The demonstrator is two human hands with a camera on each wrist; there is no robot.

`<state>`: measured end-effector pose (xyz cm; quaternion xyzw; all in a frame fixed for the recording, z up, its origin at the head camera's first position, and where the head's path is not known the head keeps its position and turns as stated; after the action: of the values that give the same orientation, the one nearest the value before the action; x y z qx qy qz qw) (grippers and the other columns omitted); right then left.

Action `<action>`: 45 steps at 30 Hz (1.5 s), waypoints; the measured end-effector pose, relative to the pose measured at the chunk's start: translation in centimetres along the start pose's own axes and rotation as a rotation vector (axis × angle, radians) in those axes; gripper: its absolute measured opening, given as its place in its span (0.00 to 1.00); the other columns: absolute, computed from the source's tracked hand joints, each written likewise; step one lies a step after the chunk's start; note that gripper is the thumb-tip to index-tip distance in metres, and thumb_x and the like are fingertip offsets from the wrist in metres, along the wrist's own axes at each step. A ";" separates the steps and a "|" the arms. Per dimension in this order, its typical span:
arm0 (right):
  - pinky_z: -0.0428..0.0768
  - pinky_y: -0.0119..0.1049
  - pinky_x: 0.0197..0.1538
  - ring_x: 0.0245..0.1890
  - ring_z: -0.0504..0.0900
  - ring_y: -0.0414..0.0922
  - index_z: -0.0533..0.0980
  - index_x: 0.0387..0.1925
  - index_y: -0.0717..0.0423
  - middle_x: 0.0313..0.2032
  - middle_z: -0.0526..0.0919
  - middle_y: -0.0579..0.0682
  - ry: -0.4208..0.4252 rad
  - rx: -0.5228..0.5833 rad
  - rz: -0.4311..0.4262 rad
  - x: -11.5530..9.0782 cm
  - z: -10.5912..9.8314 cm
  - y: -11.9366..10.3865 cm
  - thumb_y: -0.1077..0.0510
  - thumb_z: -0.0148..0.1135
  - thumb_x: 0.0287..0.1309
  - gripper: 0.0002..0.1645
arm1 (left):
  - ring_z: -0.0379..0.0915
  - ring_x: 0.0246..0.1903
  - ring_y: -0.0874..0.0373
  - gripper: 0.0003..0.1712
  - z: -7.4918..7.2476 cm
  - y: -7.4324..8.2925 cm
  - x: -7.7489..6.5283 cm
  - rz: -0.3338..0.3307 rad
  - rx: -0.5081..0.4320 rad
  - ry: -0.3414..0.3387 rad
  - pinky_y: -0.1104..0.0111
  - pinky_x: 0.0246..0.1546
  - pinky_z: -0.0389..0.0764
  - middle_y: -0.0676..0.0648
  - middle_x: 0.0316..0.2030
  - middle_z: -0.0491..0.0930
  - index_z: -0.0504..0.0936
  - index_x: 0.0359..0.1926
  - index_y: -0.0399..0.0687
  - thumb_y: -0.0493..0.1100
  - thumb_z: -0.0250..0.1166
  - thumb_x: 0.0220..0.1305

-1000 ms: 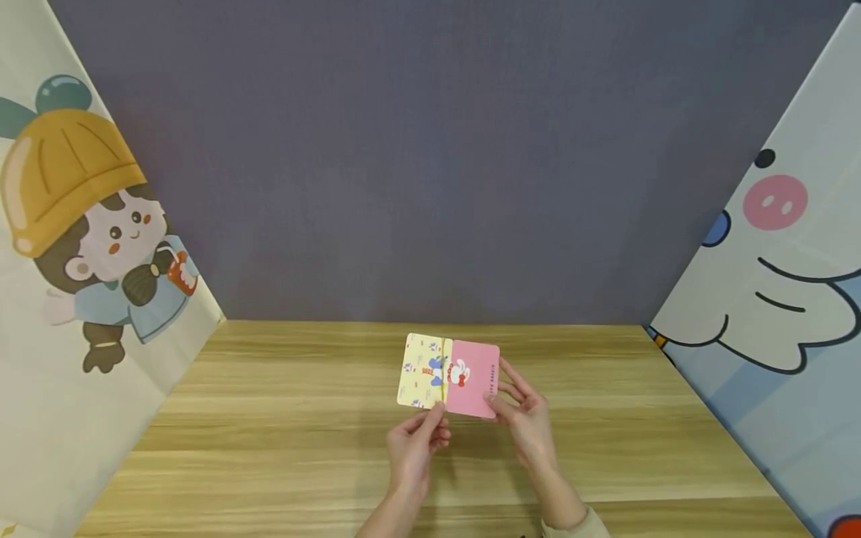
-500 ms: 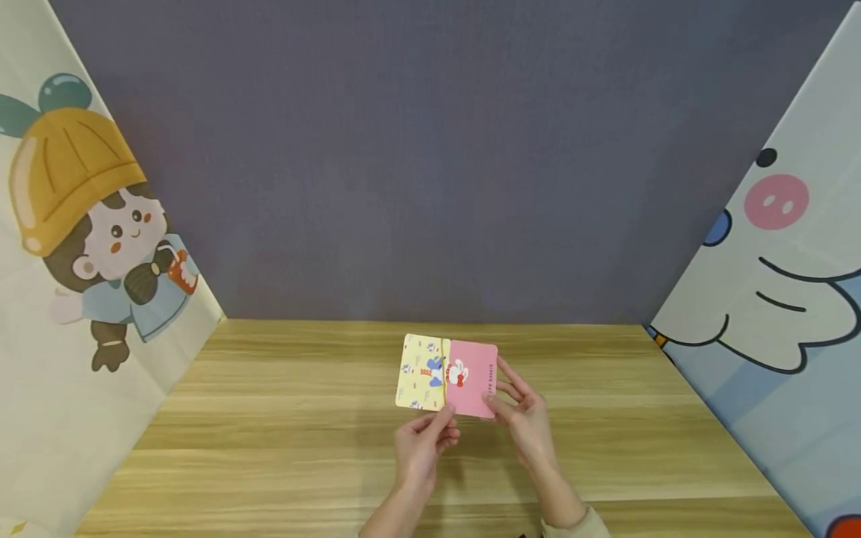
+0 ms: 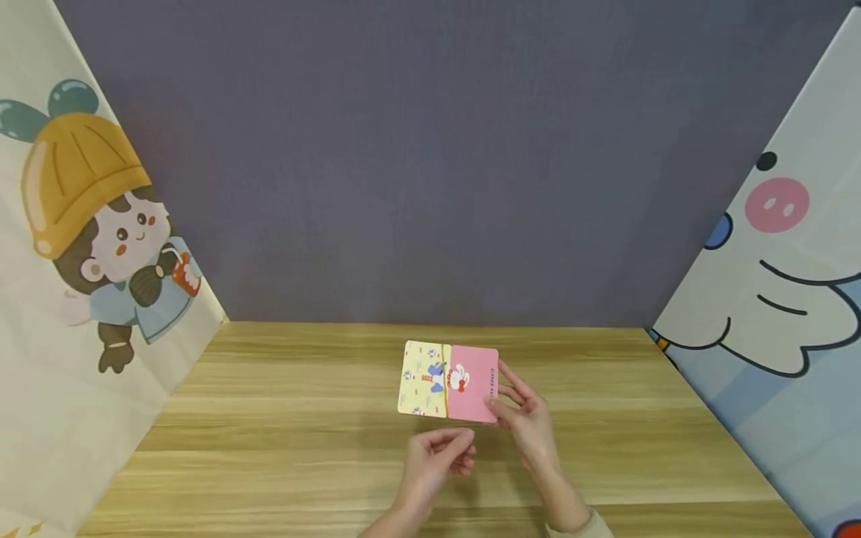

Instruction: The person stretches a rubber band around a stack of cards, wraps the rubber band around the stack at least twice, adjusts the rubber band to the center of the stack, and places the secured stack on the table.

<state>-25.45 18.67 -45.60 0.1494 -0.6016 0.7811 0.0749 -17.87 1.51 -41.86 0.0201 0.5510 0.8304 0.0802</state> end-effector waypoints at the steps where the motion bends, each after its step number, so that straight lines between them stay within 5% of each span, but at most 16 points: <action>1: 0.81 0.40 0.31 0.33 0.81 0.54 0.59 0.63 0.54 0.44 0.77 0.60 0.019 -0.009 0.020 0.1 -0.5 0.8 0.71 0.59 0.50 0.38 | 0.75 0.19 0.62 0.17 0.0 0.4 -0.1 0.006 0.014 -0.008 0.70 0.25 0.80 0.40 0.25 0.80 0.77 0.37 0.26 0.39 0.64 0.53; 4: 0.80 0.44 0.32 0.35 0.80 0.58 0.61 0.62 0.47 0.45 0.76 0.61 0.087 -0.049 0.096 0.3 -2.3 3.7 0.68 0.63 0.47 0.40 | 0.75 0.20 0.62 0.15 -0.2 1.9 -0.2 0.044 0.064 -0.039 0.70 0.25 0.80 0.38 0.27 0.79 0.76 0.39 0.25 0.35 0.62 0.54; 8: 0.79 0.49 0.33 0.36 0.78 0.61 0.64 0.60 0.43 0.45 0.76 0.63 0.142 -0.019 0.159 0.0 -2.6 4.1 0.65 0.68 0.41 0.42 | 0.74 0.21 0.62 0.14 -0.9 3.8 0.2 0.125 0.148 -0.070 0.72 0.24 0.79 0.36 0.27 0.79 0.76 0.39 0.25 0.34 0.62 0.54; 15: 0.79 0.51 0.33 0.37 0.78 0.60 0.64 0.60 0.43 0.45 0.75 0.63 0.136 -0.019 0.178 -0.6 -2.4 3.8 0.64 0.68 0.40 0.42 | 0.75 0.21 0.58 0.10 -1.9 7.2 1.4 0.268 0.360 -0.070 0.70 0.21 0.79 0.33 0.28 0.79 0.79 0.36 0.27 0.32 0.63 0.52; 21: 0.79 0.49 0.33 0.37 0.79 0.59 0.62 0.62 0.47 0.45 0.76 0.63 0.092 -0.026 0.156 -0.7 -2.4 3.7 0.66 0.65 0.44 0.42 | 0.76 0.26 0.55 0.09 -2.3 9.6 3.0 0.413 0.543 -0.098 0.70 0.22 0.79 0.42 0.30 0.81 0.81 0.34 0.33 0.36 0.65 0.52; 23: 0.80 0.47 0.32 0.36 0.79 0.58 0.62 0.61 0.49 0.44 0.76 0.63 0.067 -0.014 0.128 -0.9 -1.5 2.1 0.68 0.64 0.45 0.40 | 0.76 0.26 0.55 0.09 -2.3 10.4 3.5 0.472 0.623 -0.126 0.71 0.22 0.79 0.44 0.30 0.81 0.82 0.34 0.35 0.37 0.65 0.53; 30: 0.80 0.47 0.32 0.36 0.80 0.57 0.60 0.63 0.48 0.44 0.76 0.62 0.051 -0.051 0.126 -1.1 -2.2 3.3 0.68 0.63 0.47 0.41 | 0.75 0.29 0.58 0.08 -2.1 12.4 5.0 0.654 0.885 -0.141 0.71 0.25 0.78 0.46 0.31 0.81 0.81 0.34 0.37 0.35 0.66 0.50; 38: 0.80 0.44 0.31 0.33 0.81 0.53 0.60 0.62 0.58 0.42 0.78 0.62 -0.024 0.024 0.057 -2.1 2.5 -3.7 0.65 0.65 0.44 0.41 | 0.74 0.35 0.55 0.10 -2.6 11.6 6.8 0.631 0.954 -0.194 0.68 0.33 0.77 0.46 0.35 0.80 0.81 0.36 0.40 0.37 0.67 0.50; 45: 0.81 0.41 0.30 0.32 0.81 0.50 0.59 0.61 0.62 0.40 0.79 0.60 -0.004 -0.005 0.069 -2.2 3.0 -4.0 0.69 0.63 0.45 0.40 | 0.74 0.36 0.52 0.11 -3.0 10.5 7.9 0.582 0.959 -0.247 0.61 0.36 0.77 0.44 0.35 0.79 0.81 0.36 0.39 0.38 0.67 0.49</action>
<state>-21.72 16.94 -41.97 0.1300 -0.6087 0.7813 0.0473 -27.16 -3.97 -33.85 0.3020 0.8244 0.4668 -0.1062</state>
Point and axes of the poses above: each hand's wrist, its own x-axis towards the middle knuckle, its own z-axis out of the palm, y = z × x, the point moved 5 cm from there along x, towards the middle knuckle
